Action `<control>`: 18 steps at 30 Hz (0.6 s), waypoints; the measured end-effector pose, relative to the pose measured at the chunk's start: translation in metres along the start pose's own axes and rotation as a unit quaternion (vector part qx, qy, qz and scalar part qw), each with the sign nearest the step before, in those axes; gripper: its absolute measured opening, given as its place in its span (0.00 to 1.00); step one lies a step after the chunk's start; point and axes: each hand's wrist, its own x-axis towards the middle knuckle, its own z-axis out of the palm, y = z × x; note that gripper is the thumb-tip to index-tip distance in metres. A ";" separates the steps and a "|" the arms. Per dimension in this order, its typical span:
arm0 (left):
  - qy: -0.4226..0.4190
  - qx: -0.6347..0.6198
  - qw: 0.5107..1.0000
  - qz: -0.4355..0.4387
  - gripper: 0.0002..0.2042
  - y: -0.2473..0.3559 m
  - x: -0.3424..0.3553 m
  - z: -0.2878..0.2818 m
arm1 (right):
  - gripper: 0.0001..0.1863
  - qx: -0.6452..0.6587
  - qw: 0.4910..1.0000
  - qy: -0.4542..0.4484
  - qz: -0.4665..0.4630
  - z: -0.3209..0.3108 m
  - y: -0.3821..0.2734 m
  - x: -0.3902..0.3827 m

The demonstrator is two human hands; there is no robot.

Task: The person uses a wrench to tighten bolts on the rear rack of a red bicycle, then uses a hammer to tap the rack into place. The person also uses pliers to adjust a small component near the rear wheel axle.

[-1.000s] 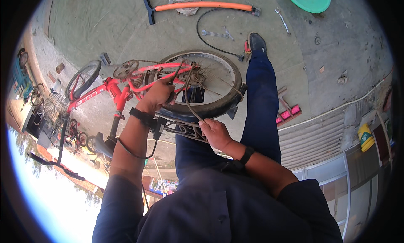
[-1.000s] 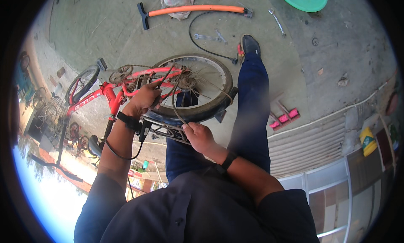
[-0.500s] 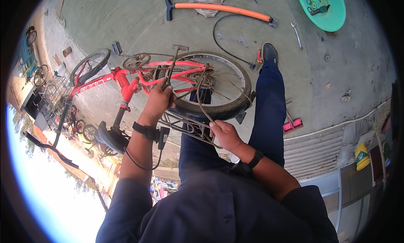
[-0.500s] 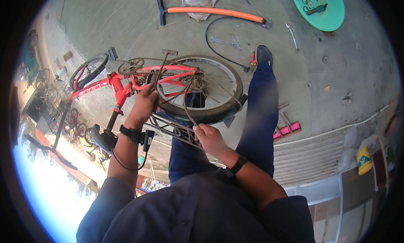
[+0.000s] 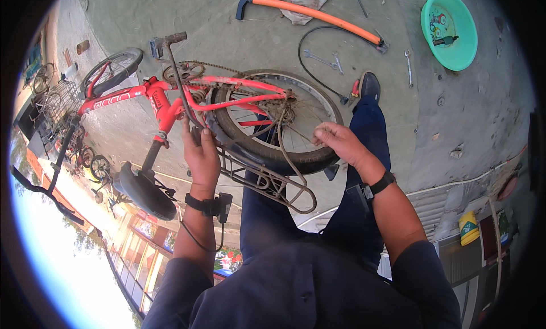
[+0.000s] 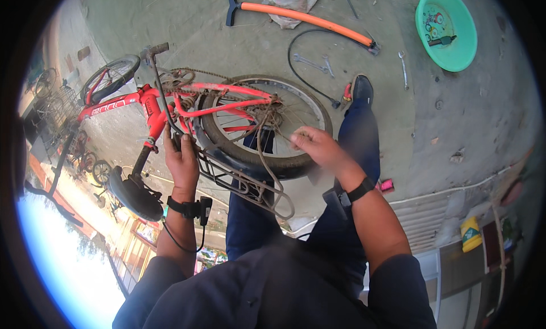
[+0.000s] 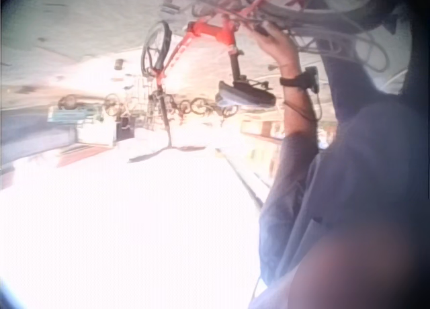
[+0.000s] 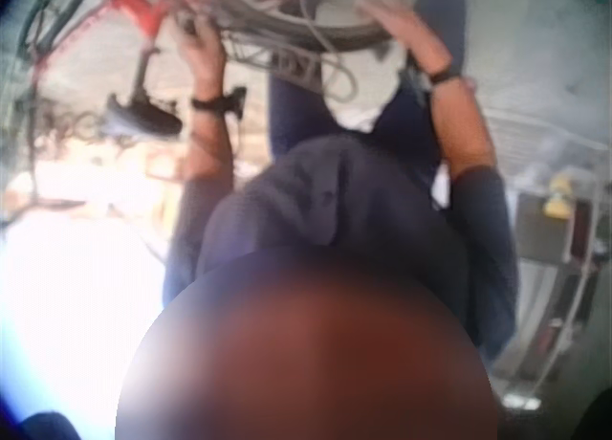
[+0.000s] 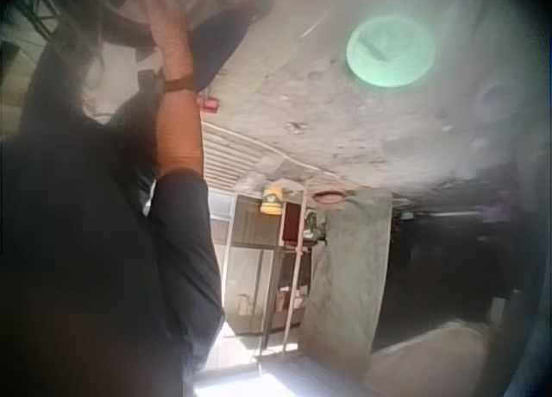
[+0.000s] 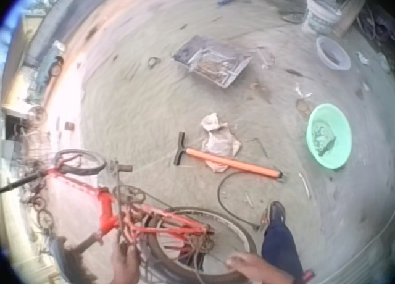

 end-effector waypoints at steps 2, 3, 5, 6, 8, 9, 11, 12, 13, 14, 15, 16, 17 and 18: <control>0.023 -0.029 0.999 0.010 0.28 -0.005 0.002 0.002 | 0.22 -0.052 0.998 0.032 0.012 -0.031 -0.002 0.042; 0.034 -0.022 0.999 0.017 0.28 -0.007 0.002 0.002 | 0.26 -0.107 0.992 0.043 0.044 -0.042 -0.003 0.068; 0.052 -0.018 0.997 0.053 0.28 -0.010 0.003 0.004 | 0.32 -0.167 0.985 0.047 0.022 -0.055 -0.001 0.115; 0.061 -0.036 0.995 0.066 0.28 -0.011 0.004 0.005 | 0.35 -0.196 0.979 0.047 0.010 -0.058 0.001 0.140; 0.091 -0.044 0.993 0.068 0.27 -0.013 0.005 0.009 | 0.41 -0.256 0.967 0.005 0.011 -0.055 0.005 0.188; 0.104 -0.031 0.991 0.078 0.28 -0.014 0.006 0.011 | 0.44 -0.289 0.957 -0.013 0.024 -0.051 0.008 0.209; 0.125 -0.042 0.988 0.085 0.28 -0.014 0.006 0.013 | 0.49 -0.342 0.935 -0.081 0.041 -0.036 0.013 0.251; 0.138 -0.039 0.987 0.078 0.28 -0.014 0.006 0.015 | 0.51 -0.369 0.921 -0.112 0.053 -0.029 0.016 0.268; 0.144 -0.035 0.986 0.078 0.28 -0.014 0.006 0.016 | 0.53 -0.375 0.915 -0.128 0.073 -0.022 0.020 0.283; 0.151 -0.040 0.985 0.078 0.28 -0.014 0.006 0.016 | 0.56 -0.379 0.910 -0.144 0.091 -0.012 0.024 0.296; 0.155 -0.048 0.984 0.077 0.29 -0.015 0.008 0.016 | 0.58 -0.383 0.903 -0.160 0.108 -0.004 0.028 0.307; 0.160 -0.060 0.983 0.065 0.29 -0.015 0.008 0.015 | 0.59 -0.383 0.900 -0.170 0.118 0.003 0.031 0.316; 0.167 -0.072 0.982 0.054 0.29 -0.016 0.008 0.014 | 0.60 -0.384 0.897 -0.180 0.126 0.011 0.035 0.322; 0.171 -0.086 0.981 0.043 0.29 -0.016 0.009 0.013 | 0.61 -0.386 0.893 -0.187 0.135 0.018 0.038 0.326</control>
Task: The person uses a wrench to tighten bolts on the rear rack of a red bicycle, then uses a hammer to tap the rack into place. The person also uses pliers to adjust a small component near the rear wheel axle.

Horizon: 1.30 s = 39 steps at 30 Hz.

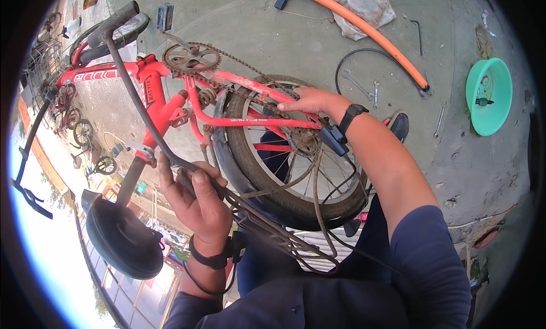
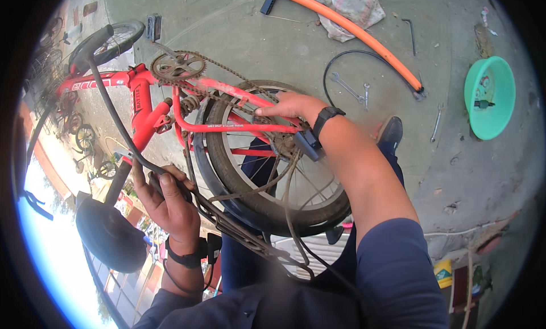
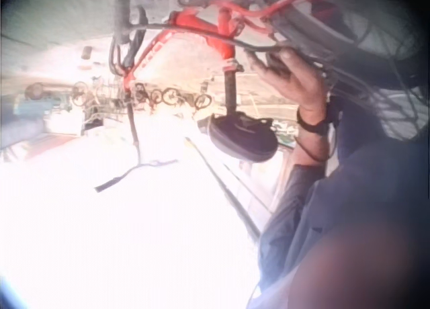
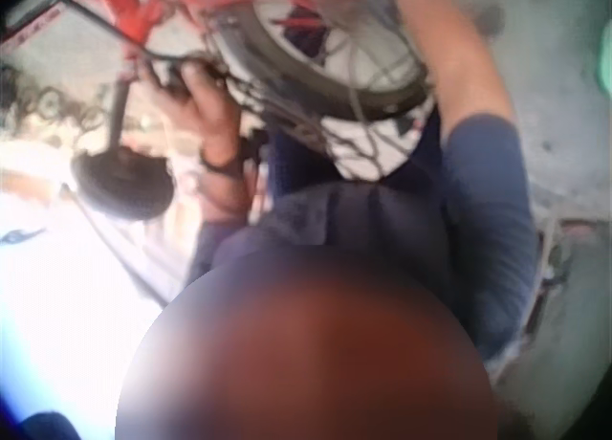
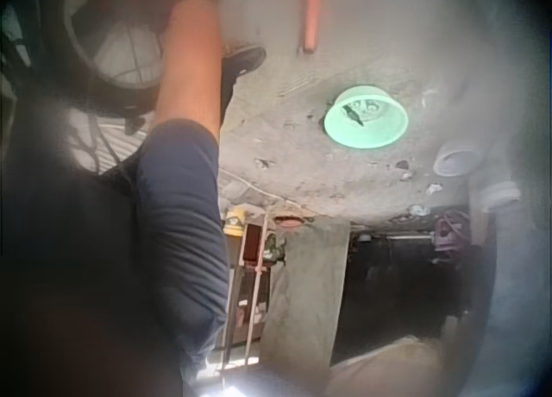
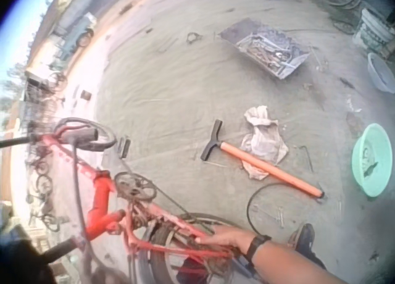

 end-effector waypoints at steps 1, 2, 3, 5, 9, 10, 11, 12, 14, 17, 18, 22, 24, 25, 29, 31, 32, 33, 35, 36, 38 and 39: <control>0.000 -0.027 1.000 -0.009 0.29 -0.001 0.002 -0.001 | 0.58 0.052 0.999 0.002 -0.005 0.006 -0.003 0.003; 0.006 -0.024 1.000 -0.012 0.29 -0.001 0.003 -0.001 | 0.56 0.043 0.999 -0.001 -0.018 0.008 -0.005 0.005; 0.010 -0.031 0.999 -0.018 0.29 -0.001 0.004 -0.002 | 0.55 0.030 0.999 -0.003 -0.020 0.008 -0.007 0.005; 0.019 -0.059 0.998 -0.030 0.29 -0.002 0.006 -0.002 | 0.51 0.003 1.000 0.007 -0.028 0.008 -0.013 0.003; 0.015 -0.048 0.998 -0.031 0.30 -0.001 0.004 -0.002 | 0.45 -0.040 0.998 0.028 -0.036 0.003 -0.025 -0.008; 0.010 -0.042 0.999 -0.028 0.30 -0.002 0.004 -0.002 | 0.44 -0.049 0.998 0.028 -0.036 0.002 -0.028 -0.010; 0.002 -0.041 0.999 -0.024 0.30 -0.002 0.004 -0.002 | 0.44 -0.046 0.998 0.029 -0.035 0.001 -0.030 -0.012; -0.006 -0.048 0.999 -0.019 0.31 -0.002 0.004 -0.002 | 0.44 -0.043 0.998 0.029 -0.035 0.000 -0.032 -0.013; -0.009 -0.040 0.999 -0.019 0.30 -0.003 0.004 -0.003 | 0.44 -0.042 0.998 0.027 -0.032 -0.001 -0.034 -0.014; -0.005 -0.034 0.999 -0.022 0.30 -0.003 0.003 -0.002 | 0.44 -0.047 0.998 0.028 -0.028 -0.001 -0.033 -0.012; -0.003 -0.039 0.999 -0.026 0.30 -0.002 0.003 -0.002 | 0.43 -0.050 0.998 0.032 -0.027 0.000 -0.032 -0.012; 0.005 -0.030 0.999 -0.040 0.30 -0.001 0.002 -0.002 | 0.43 -0.056 0.997 0.042 -0.042 0.003 -0.028 -0.012; 0.003 -0.043 0.998 -0.040 0.30 -0.001 0.003 -0.001 | 0.43 -0.051 0.997 0.046 -0.046 0.004 -0.026 -0.011; 0.001 -0.033 0.999 -0.035 0.30 -0.001 0.003 -0.001 | 0.43 -0.054 0.996 0.050 -0.043 0.004 -0.026 -0.010; -0.004 -0.026 0.999 -0.031 0.30 -0.001 0.004 -0.002 | 0.45 -0.029 0.998 0.043 -0.047 0.005 -0.016 -0.007; -0.005 -0.024 0.999 -0.034 0.29 0.000 0.004 -0.002 | 0.46 -0.003 0.997 0.061 -0.054 0.006 -0.004 -0.009; -0.005 -0.023 0.999 -0.036 0.29 0.000 0.004 -0.002 | 0.46 0.018 0.996 0.071 -0.046 0.006 0.003 -0.012; -0.006 -0.023 0.999 -0.038 0.29 0.001 0.005 -0.002 | 0.46 0.035 0.995 0.081 -0.041 0.005 0.011 -0.014; -0.007 -0.031 0.999 -0.034 0.28 0.001 0.006 -0.001 | 0.37 0.044 0.994 0.093 -0.028 0.001 0.029 -0.022; -0.010 -0.035 0.999 -0.035 0.28 0.001 0.006 -0.001 | 0.34 0.047 0.996 0.078 -0.022 0.000 0.038 -0.028; -0.013 -0.048 0.998 -0.039 0.27 0.002 0.006 -0.001 | 0.28 0.049 0.998 0.045 0.000 -0.003 0.051 -0.034; -0.014 -0.035 0.999 -0.036 0.27 0.002 0.007 -0.001 | 0.19 0.080 0.995 0.064 -0.008 0.000 0.056 -0.040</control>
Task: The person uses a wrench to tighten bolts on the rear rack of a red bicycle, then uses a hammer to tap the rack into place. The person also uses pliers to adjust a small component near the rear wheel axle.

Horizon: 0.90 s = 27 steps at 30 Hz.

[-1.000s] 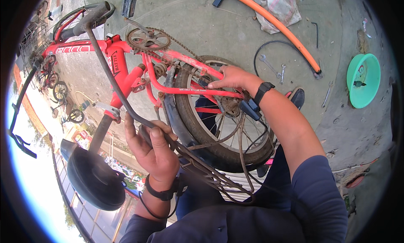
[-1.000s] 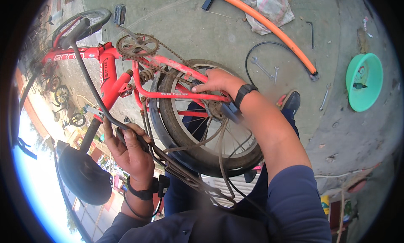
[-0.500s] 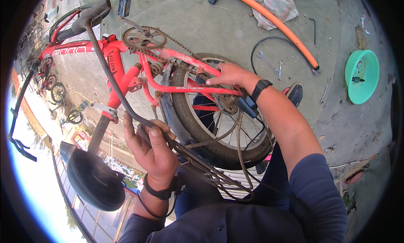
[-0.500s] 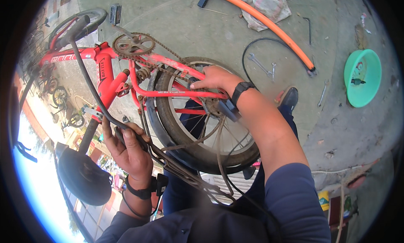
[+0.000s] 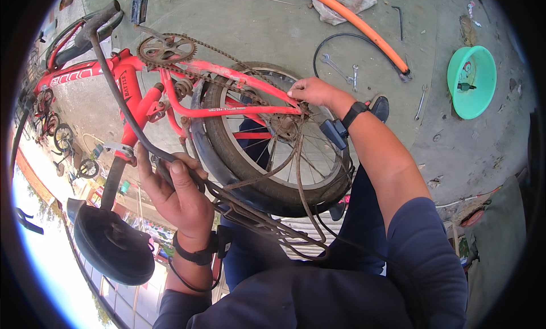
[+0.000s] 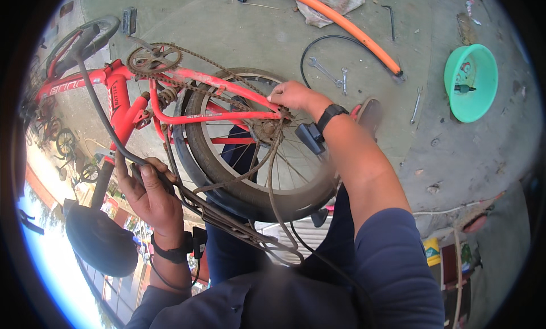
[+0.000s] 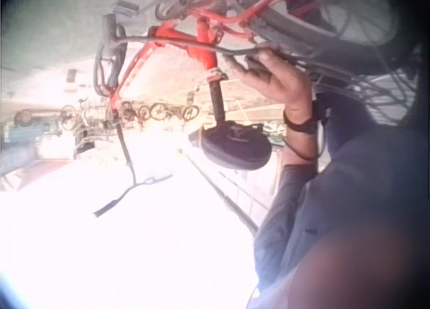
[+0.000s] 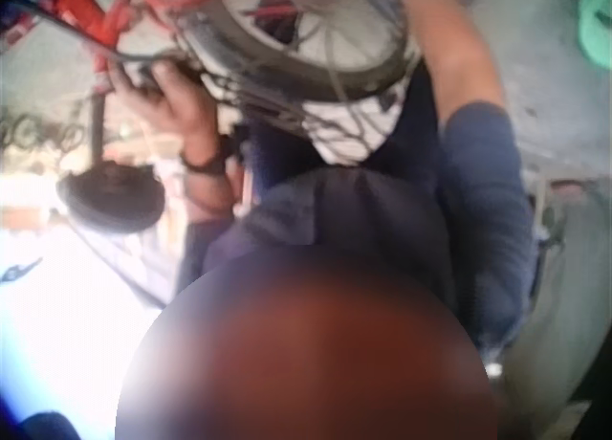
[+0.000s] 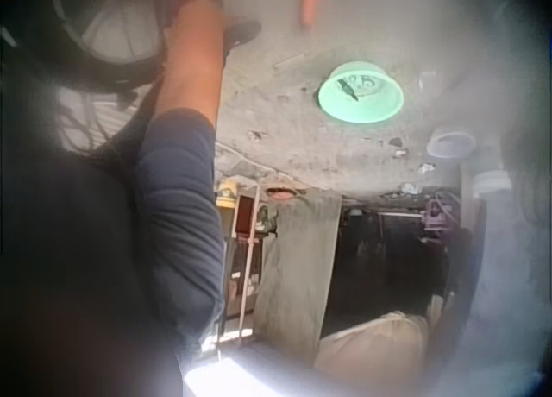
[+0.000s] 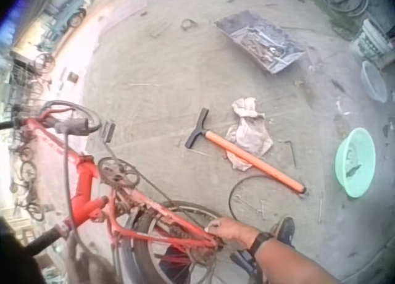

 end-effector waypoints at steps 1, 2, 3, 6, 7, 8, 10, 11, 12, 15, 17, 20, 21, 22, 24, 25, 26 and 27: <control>-0.001 -0.008 1.000 0.000 0.27 0.001 0.000 0.000 | 0.17 0.004 1.000 0.013 -0.003 0.001 0.004 -0.003; -0.001 0.002 1.000 -0.001 0.27 0.001 0.000 0.000 | 0.16 0.009 1.000 0.024 -0.005 0.003 0.007 -0.006; -0.001 0.000 1.000 -0.003 0.27 0.001 0.001 0.000 | 0.15 0.015 0.999 0.035 -0.007 0.006 0.010 -0.009; -0.004 0.008 1.000 -0.004 0.27 0.001 0.002 0.001 | 0.13 0.066 0.997 0.026 0.018 0.010 0.015 -0.014; -0.004 0.003 1.000 -0.009 0.26 0.002 0.002 0.000 | 0.13 0.056 0.998 0.038 0.004 0.010 0.016 -0.015; -0.005 -0.002 1.000 -0.007 0.26 0.002 0.002 0.001 | 0.14 0.049 0.998 0.050 0.000 0.012 0.017 -0.017; -0.005 0.002 1.000 -0.004 0.26 0.002 0.002 0.002 | 0.14 0.037 0.997 0.066 0.005 0.015 0.020 -0.025; -0.003 -0.015 1.000 -0.004 0.27 0.002 0.003 0.002 | 0.15 0.033 0.997 0.071 0.012 0.016 0.022 -0.029; -0.006 -0.028 1.000 0.001 0.27 0.002 0.003 0.002 | 0.15 0.031 0.997 0.077 0.005 0.016 0.022 -0.033; -0.013 -0.037 0.999 0.005 0.26 -0.001 0.005 0.001 | 0.18 0.002 0.992 0.123 -0.028 0.018 0.027 -0.050; -0.010 -0.013 1.000 0.026 0.26 -0.005 0.006 -0.001 | 0.21 0.056 0.986 0.155 -0.011 0.015 0.029 -0.073; -0.018 -0.052 0.998 0.022 0.25 -0.011 0.010 -0.004 | 0.25 0.072 0.981 0.179 0.004 0.004 0.020 -0.117; -0.015 -0.050 0.998 0.018 0.25 -0.011 0.011 -0.004 | 0.26 0.063 0.980 0.185 0.030 0.003 0.013 -0.136; -0.013 -0.053 0.998 0.009 0.25 -0.011 0.013 -0.004 | 0.26 0.070 0.983 0.171 -0.012 0.006 0.002 -0.156; -0.013 -0.061 0.998 -0.024 0.26 -0.007 0.016 -0.005 | 0.27 0.074 0.984 0.150 -0.059 0.015 -0.026 -0.194; -0.029 -0.062 0.997 -0.021 0.26 -0.002 0.016 -0.006 | 0.28 0.111 0.983 0.109 -0.098 0.025 -0.041 -0.215; -0.032 -0.076 0.996 -0.018 0.26 0.003 0.014 -0.008 | 0.28 0.106 0.985 0.052 -0.125 0.034 -0.054 -0.237; -0.017 -0.075 0.995 -0.061 0.26 0.009 0.008 -0.010 | 0.29 0.119 0.985 0.013 -0.127 0.045 -0.067 -0.253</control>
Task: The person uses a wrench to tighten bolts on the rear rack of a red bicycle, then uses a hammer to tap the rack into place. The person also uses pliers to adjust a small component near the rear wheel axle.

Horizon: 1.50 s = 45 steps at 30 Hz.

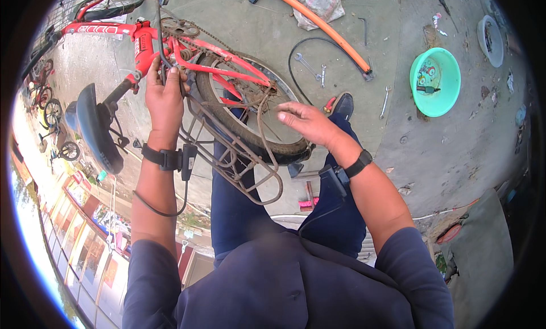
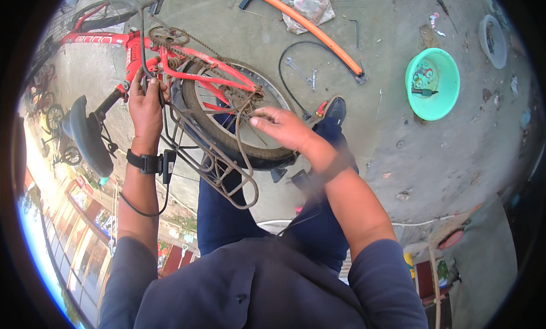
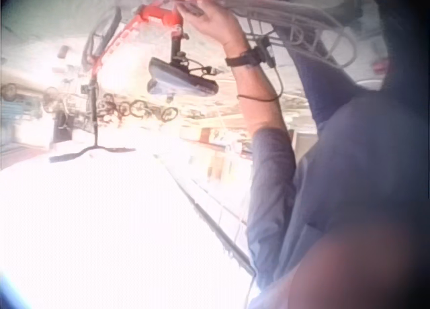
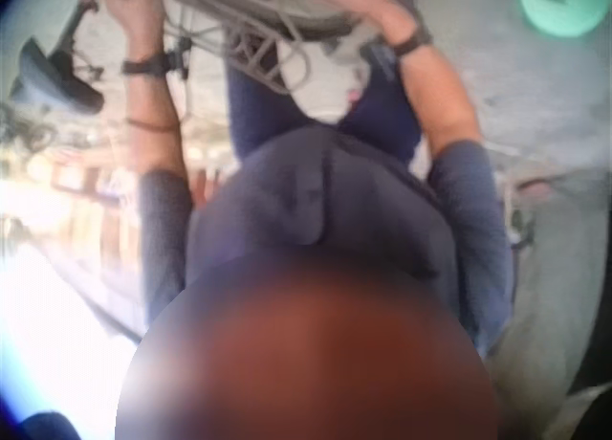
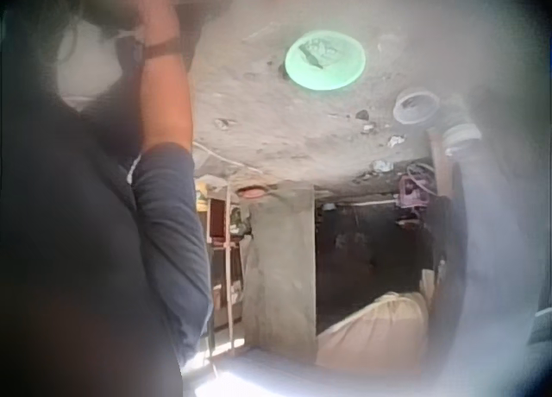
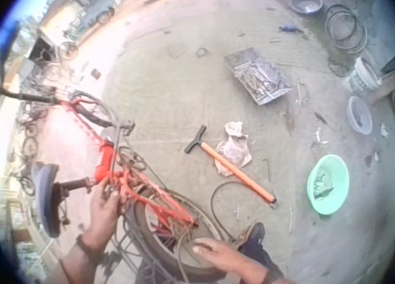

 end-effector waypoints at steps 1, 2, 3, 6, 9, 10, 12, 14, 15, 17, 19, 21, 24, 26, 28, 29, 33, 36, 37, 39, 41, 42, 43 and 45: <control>-0.002 -0.004 1.000 -0.001 0.26 0.006 -0.011 -0.002 | 0.31 -0.015 1.000 -0.001 0.017 0.014 -0.010 -0.015; 0.008 -0.021 1.000 0.007 0.26 0.010 -0.027 -0.004 | 0.33 -0.010 1.000 -0.014 -0.018 0.029 -0.017 -0.029; -0.001 0.005 0.999 0.031 0.26 0.017 -0.047 -0.010 | 0.34 -0.003 1.000 -0.016 0.011 0.043 -0.022 -0.043; -0.020 0.045 0.997 0.064 0.26 0.031 -0.115 -0.034 | 0.36 -0.015 1.000 0.022 0.015 0.075 -0.023 -0.066; -0.012 0.056 0.996 0.069 0.22 0.031 -0.183 -0.061 | 0.29 0.077 0.992 0.077 0.071 0.107 -0.013 -0.084; -0.003 0.044 0.998 0.043 0.20 0.029 -0.198 -0.071 | 0.26 0.119 0.983 0.102 0.093 0.118 -0.011 -0.086; -0.055 0.073 0.996 -0.018 0.12 0.020 -0.225 -0.106 | 0.23 0.204 0.958 0.153 0.134 0.139 -0.004 -0.086; -0.113 0.100 0.987 -0.051 0.10 -0.001 -0.257 -0.143 | 0.19 0.282 0.937 0.193 0.077 0.155 0.002 -0.088; -0.108 0.118 0.986 -0.053 0.10 -0.014 -0.275 -0.161 | 0.20 0.345 0.916 0.199 0.051 0.162 0.004 -0.086; -0.092 0.147 0.981 -0.080 0.11 -0.042 -0.315 -0.199 | 0.21 0.454 0.869 0.198 0.016 0.170 0.007 -0.083; -0.065 0.199 0.975 -0.075 0.12 -0.063 -0.357 -0.233 | 0.21 0.442 0.873 0.208 0.006 0.173 0.008 -0.082; -0.036 0.196 0.973 -0.116 0.13 -0.084 -0.382 -0.257 | 0.21 0.413 0.884 0.218 0.000 0.174 0.008 -0.081; -0.003 0.136 0.963 -0.231 0.15 -0.106 -0.400 -0.269 | 0.21 0.400 0.892 0.211 -0.005 0.176 0.005 -0.082; 0.008 0.058 0.956 -0.287 0.17 -0.131 -0.374 -0.261 | 0.22 0.396 0.892 0.216 0.005 0.176 0.002 -0.083; 0.003 0.046 0.945 -0.325 0.19 -0.159 -0.335 -0.248 | 0.22 0.385 0.896 0.220 0.012 0.177 0.000 -0.084; -0.020 0.059 0.946 -0.319 0.20 -0.171 -0.317 -0.241 | 0.21 0.376 0.900 0.221 0.011 0.178 -0.001 -0.085; -0.072 0.021 0.947 -0.313 0.22 -0.199 -0.255 -0.193 | 0.21 0.366 0.903 0.224 0.016 0.180 -0.004 -0.085; -0.094 -0.033 0.940 -0.325 0.24 -0.207 -0.222 -0.154 | 0.22 0.371 0.901 0.223 0.017 0.181 -0.005 -0.084; -0.101 -0.047 0.936 -0.334 0.25 -0.209 -0.216 -0.142 | 0.22 0.373 0.900 0.223 0.017 0.181 -0.005 -0.084; -0.115 -0.015 0.941 -0.317 0.26 -0.218 -0.203 -0.119 | 0.22 0.379 0.899 0.220 0.020 0.181 -0.006 -0.084; -0.138 0.027 0.939 -0.314 0.26 -0.230 -0.194 -0.099 | 0.23 0.383 0.896 0.223 0.022 0.180 -0.006 -0.084; -0.137 0.050 0.951 -0.274 0.26 -0.237 -0.190 -0.091 | 0.23 0.385 0.895 0.224 0.023 0.180 -0.005 -0.084; -0.135 0.073 0.961 -0.232 0.26 -0.243 -0.186 -0.083 | 0.23 0.389 0.895 0.218 0.018 0.180 -0.005 -0.084; -0.139 0.093 0.966 -0.196 0.26 -0.253 -0.184 -0.071 | 0.23 0.388 0.893 0.227 0.021 0.180 -0.004 -0.083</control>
